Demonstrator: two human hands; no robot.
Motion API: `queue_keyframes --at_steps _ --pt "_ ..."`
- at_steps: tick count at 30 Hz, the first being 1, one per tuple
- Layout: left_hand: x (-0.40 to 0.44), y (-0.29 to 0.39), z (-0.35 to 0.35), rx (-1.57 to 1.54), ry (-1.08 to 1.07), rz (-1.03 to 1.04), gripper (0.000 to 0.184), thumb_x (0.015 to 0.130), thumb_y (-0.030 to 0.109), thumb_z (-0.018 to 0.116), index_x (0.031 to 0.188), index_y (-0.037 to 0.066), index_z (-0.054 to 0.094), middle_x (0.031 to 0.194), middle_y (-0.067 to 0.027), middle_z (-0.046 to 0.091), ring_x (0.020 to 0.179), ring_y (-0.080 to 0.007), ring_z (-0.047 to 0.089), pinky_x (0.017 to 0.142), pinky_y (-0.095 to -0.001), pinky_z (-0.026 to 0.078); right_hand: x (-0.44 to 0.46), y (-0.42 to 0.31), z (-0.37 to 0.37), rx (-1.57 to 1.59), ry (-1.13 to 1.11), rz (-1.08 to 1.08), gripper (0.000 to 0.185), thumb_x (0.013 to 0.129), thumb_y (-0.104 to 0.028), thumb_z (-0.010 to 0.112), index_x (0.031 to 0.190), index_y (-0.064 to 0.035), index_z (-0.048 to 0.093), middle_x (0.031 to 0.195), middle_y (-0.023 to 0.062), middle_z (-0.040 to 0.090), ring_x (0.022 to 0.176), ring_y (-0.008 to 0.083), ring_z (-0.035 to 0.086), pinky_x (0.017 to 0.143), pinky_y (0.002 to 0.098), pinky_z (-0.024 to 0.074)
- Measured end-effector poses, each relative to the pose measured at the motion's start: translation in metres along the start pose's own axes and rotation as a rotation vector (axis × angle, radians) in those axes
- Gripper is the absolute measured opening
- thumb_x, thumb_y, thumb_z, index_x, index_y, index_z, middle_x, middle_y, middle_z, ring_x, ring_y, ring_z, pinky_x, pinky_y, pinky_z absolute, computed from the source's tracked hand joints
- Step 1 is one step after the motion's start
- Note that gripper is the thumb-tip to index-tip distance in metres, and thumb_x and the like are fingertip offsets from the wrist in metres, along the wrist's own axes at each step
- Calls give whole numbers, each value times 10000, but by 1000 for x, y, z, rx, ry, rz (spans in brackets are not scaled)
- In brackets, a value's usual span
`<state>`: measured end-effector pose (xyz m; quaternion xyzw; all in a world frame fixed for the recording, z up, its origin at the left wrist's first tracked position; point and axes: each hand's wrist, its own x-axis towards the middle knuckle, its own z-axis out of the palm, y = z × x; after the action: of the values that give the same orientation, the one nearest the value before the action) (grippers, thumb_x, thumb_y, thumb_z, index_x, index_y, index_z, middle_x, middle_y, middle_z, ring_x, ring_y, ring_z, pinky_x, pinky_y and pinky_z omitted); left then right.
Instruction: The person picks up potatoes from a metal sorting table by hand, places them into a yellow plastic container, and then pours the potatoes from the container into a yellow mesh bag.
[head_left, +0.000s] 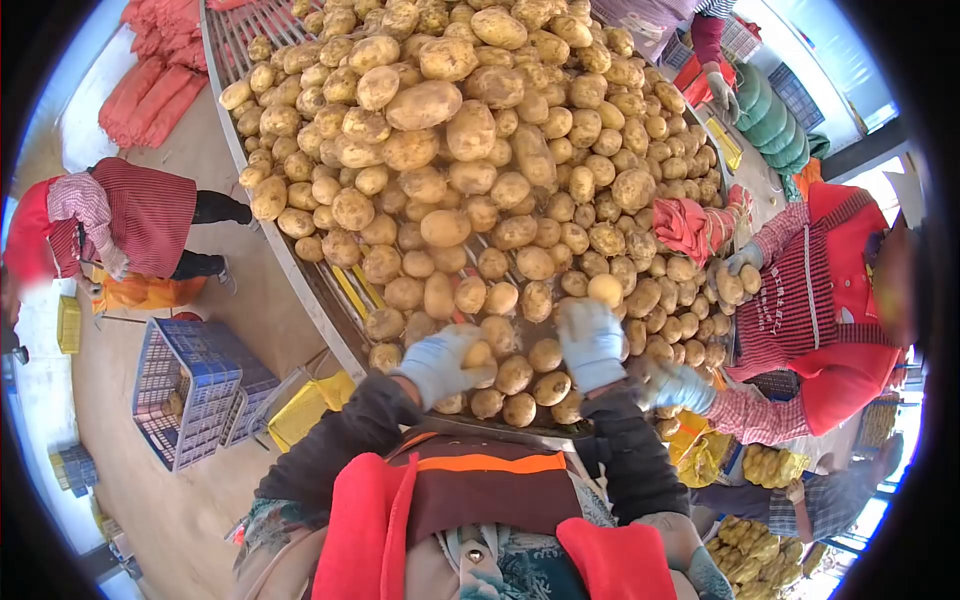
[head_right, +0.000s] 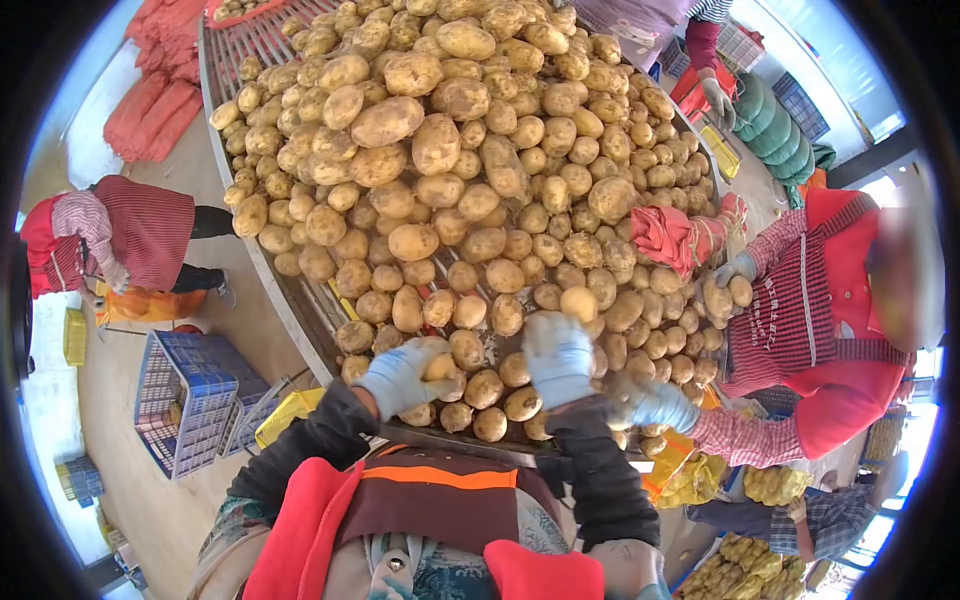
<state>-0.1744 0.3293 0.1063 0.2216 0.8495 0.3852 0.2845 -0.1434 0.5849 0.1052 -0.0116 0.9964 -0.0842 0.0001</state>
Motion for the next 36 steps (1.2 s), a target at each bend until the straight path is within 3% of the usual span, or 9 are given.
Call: queue_keyframes --at_steps 3,7,12,15,23,27,31,34,36 --pt "13 39 21 295 -157 32 606 790 477 668 1239 90 544 1140 -194 592 1018 -354 599 874 -407 476 51 -48 4 358 17 -58 206 890 -253 533 991 -82 586 1027 143 602 918 327 624 764 430 509" --pt "15 42 15 160 -341 46 542 799 469 651 1211 123 583 1140 -185 590 964 -368 614 829 -440 491 120 -80 24 39 -260 -51 215 896 -199 523 1057 -74 592 1085 172 585 947 351 631 757 444 514" --pt "32 -5 -42 339 392 -121 366 825 281 624 1140 96 597 1057 -177 597 892 -369 618 764 -442 501 132 -90 38 -136 -356 24 211 890 -164 521 1058 -135 645 1087 116 586 940 286 647 735 445 509" --pt "55 -25 -77 429 447 -98 278 843 246 603 1066 80 606 1113 -185 547 900 -368 611 749 -446 502 112 -84 45 -206 -191 -257 228 868 -172 533 1069 -175 639 1041 91 585 950 262 601 752 428 475" --pt "65 -8 -75 830 -37 -213 277 873 170 558 1135 114 629 1137 -135 558 977 -306 635 738 -413 526 102 -79 53 -81 230 -626 383 787 -181 590 1163 -254 594 1084 24 536 1018 260 528 776 447 465" --pt "61 -43 -67 891 -58 -169 292 860 148 576 1146 119 627 1118 -137 594 982 -309 635 760 -405 520 120 -135 15 -104 -471 -232 453 803 -154 618 1244 -216 537 1220 113 511 1135 346 511 885 460 462" --pt "33 -52 -75 840 -55 -58 347 836 209 633 1167 111 604 1093 -139 603 947 -296 638 752 -395 512 115 -133 38 30 -448 -65 471 822 -135 617 1272 -205 495 1262 203 475 1105 407 515 925 473 453" --pt "-21 -54 -74 -21 377 -24 323 872 224 629 1169 102 595 1099 -122 607 908 -267 631 760 -395 515 131 -106 37 82 -579 -218 559 810 -117 631 1327 -240 457 1263 234 481 1130 418 494 940 463 442" --pt "-53 -53 -70 -1656 284 -101 355 884 263 649 1186 89 582 1139 -106 602 942 -260 614 812 -389 517 141 -95 33 57 -615 -380 601 798 -125 663 1344 -240 443 1218 218 525 1096 367 529 900 425 467"
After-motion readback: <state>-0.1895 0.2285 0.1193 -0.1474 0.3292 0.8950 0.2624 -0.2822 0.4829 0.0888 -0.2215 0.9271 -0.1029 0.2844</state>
